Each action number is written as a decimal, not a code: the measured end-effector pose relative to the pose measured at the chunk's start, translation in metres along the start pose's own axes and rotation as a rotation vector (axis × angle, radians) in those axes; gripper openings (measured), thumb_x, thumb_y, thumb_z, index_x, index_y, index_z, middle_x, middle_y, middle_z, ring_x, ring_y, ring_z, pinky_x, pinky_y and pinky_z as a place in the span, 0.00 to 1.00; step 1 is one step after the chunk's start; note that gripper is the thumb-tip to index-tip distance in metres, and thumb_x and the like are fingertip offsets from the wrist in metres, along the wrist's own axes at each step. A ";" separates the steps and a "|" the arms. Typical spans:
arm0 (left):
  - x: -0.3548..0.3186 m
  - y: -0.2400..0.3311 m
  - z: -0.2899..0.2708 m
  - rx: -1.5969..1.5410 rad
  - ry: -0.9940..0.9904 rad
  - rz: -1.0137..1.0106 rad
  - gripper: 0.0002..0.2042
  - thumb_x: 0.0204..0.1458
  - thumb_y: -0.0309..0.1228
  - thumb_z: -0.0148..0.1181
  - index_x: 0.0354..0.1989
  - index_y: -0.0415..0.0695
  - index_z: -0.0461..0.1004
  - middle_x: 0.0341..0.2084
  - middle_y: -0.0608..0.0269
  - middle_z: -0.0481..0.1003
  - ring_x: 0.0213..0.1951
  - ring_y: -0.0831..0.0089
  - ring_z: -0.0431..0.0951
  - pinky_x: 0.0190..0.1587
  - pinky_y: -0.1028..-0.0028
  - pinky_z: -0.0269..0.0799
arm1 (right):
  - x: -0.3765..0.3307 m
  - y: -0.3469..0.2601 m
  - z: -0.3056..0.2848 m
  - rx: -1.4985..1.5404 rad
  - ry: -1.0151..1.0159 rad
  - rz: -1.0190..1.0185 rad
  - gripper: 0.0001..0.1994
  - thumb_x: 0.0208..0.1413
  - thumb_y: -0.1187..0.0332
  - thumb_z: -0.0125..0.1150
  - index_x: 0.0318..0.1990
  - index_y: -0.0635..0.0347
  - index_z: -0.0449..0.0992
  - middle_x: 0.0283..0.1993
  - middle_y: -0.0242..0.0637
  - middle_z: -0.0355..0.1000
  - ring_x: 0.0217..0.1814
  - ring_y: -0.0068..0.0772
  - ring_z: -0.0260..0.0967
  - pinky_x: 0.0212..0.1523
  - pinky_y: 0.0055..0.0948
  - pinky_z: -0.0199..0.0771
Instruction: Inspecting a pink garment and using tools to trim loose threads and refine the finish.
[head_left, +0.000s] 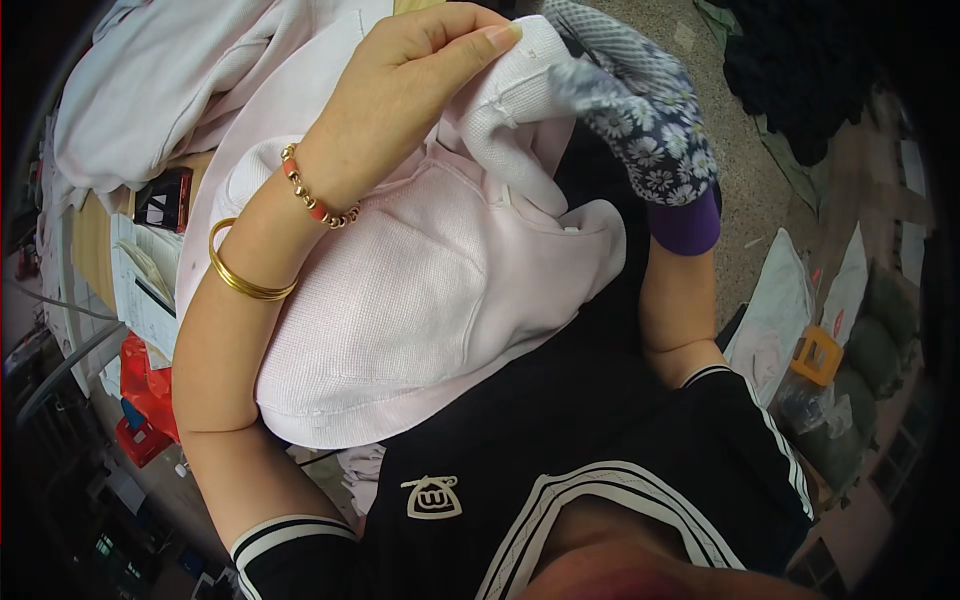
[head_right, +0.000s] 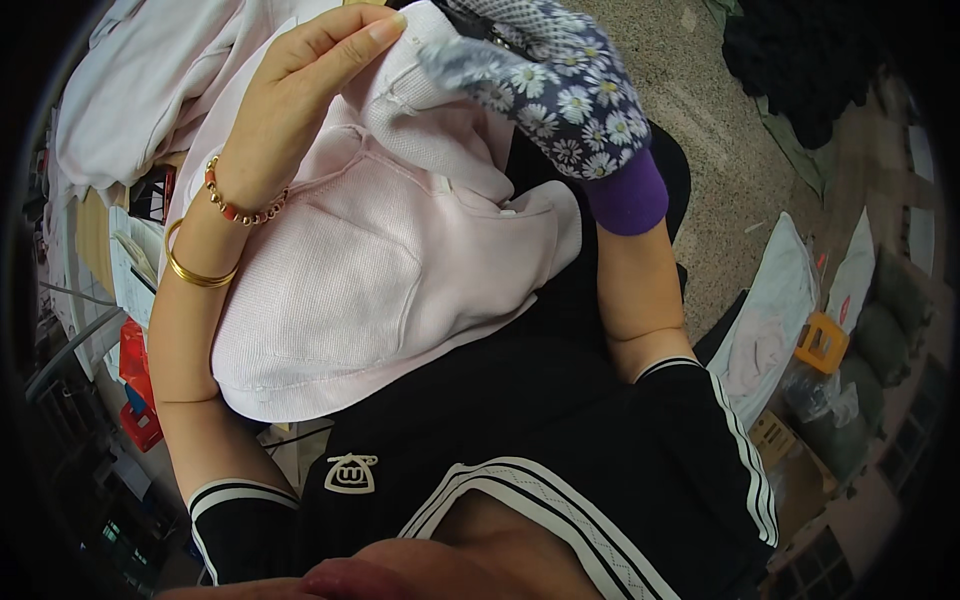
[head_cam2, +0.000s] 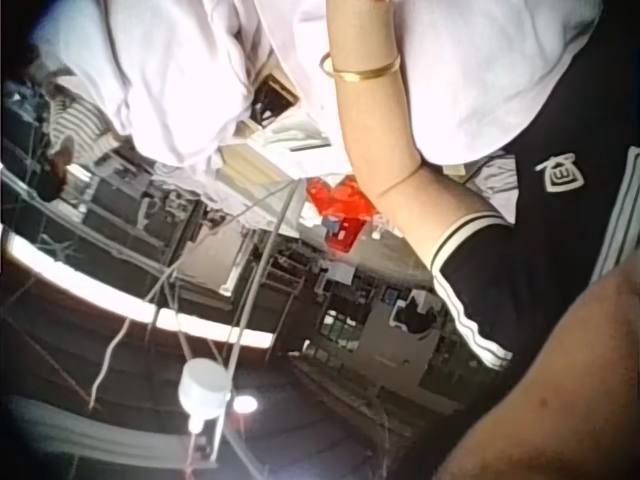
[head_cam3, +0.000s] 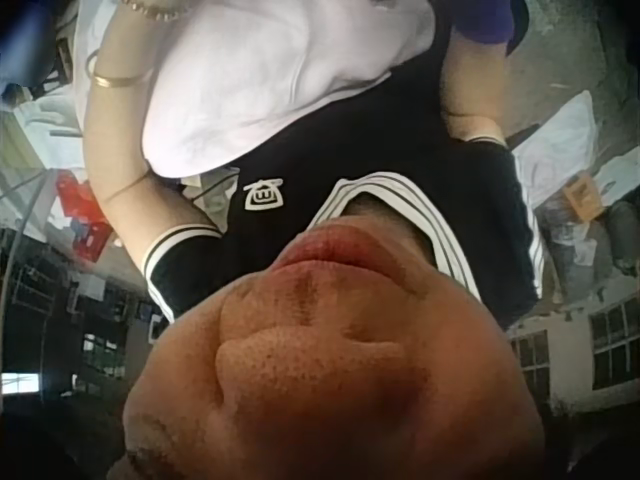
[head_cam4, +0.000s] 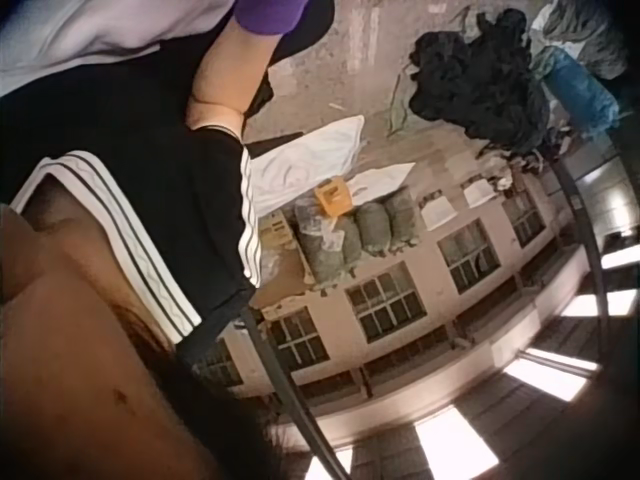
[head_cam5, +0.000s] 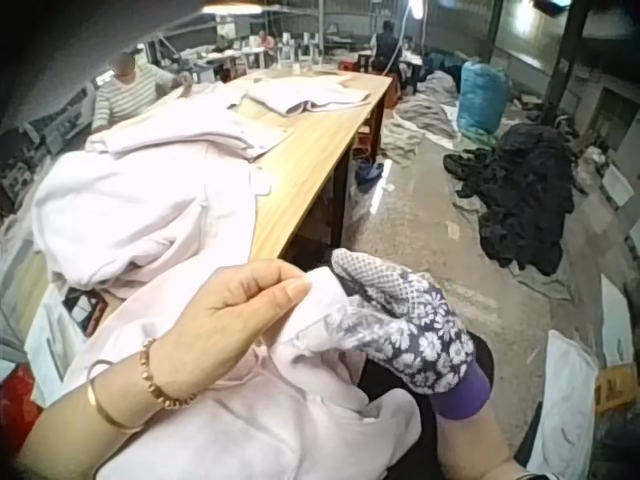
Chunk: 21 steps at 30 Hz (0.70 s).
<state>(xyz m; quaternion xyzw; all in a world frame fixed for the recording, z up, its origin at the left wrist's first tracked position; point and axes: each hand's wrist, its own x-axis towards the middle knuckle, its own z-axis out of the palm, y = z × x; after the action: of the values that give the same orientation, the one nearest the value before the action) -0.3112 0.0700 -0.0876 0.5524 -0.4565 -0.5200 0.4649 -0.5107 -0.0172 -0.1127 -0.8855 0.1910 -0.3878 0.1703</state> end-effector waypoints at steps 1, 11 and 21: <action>-0.001 -0.002 -0.004 0.003 -0.021 0.018 0.11 0.62 0.35 0.51 0.36 0.40 0.75 0.22 0.77 0.69 0.24 0.89 0.62 0.27 0.87 0.58 | 0.002 0.002 0.004 0.007 -0.012 -0.015 0.14 0.52 0.66 0.61 0.46 0.59 0.78 0.46 0.48 0.75 0.42 0.45 0.74 0.45 0.36 0.72; -0.006 -0.014 -0.016 0.084 -0.183 0.003 0.15 0.59 0.42 0.54 0.43 0.43 0.77 0.31 0.78 0.71 0.40 0.87 0.67 0.47 0.83 0.60 | -0.008 0.025 -0.014 -0.082 0.010 0.089 0.15 0.52 0.66 0.61 0.47 0.60 0.77 0.46 0.47 0.75 0.42 0.45 0.73 0.45 0.36 0.71; -0.001 -0.008 -0.011 -0.239 -0.193 -0.176 0.11 0.60 0.28 0.53 0.49 0.38 0.70 0.31 0.69 0.73 0.32 0.85 0.70 0.34 0.85 0.66 | -0.009 0.040 -0.012 0.176 0.248 0.380 0.17 0.51 0.66 0.64 0.48 0.62 0.76 0.46 0.43 0.76 0.45 0.36 0.74 0.48 0.31 0.72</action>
<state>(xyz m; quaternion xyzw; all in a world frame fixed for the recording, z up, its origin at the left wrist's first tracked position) -0.3002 0.0726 -0.0946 0.4783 -0.3837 -0.6600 0.4340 -0.5334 -0.0494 -0.1291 -0.7611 0.3390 -0.4698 0.2919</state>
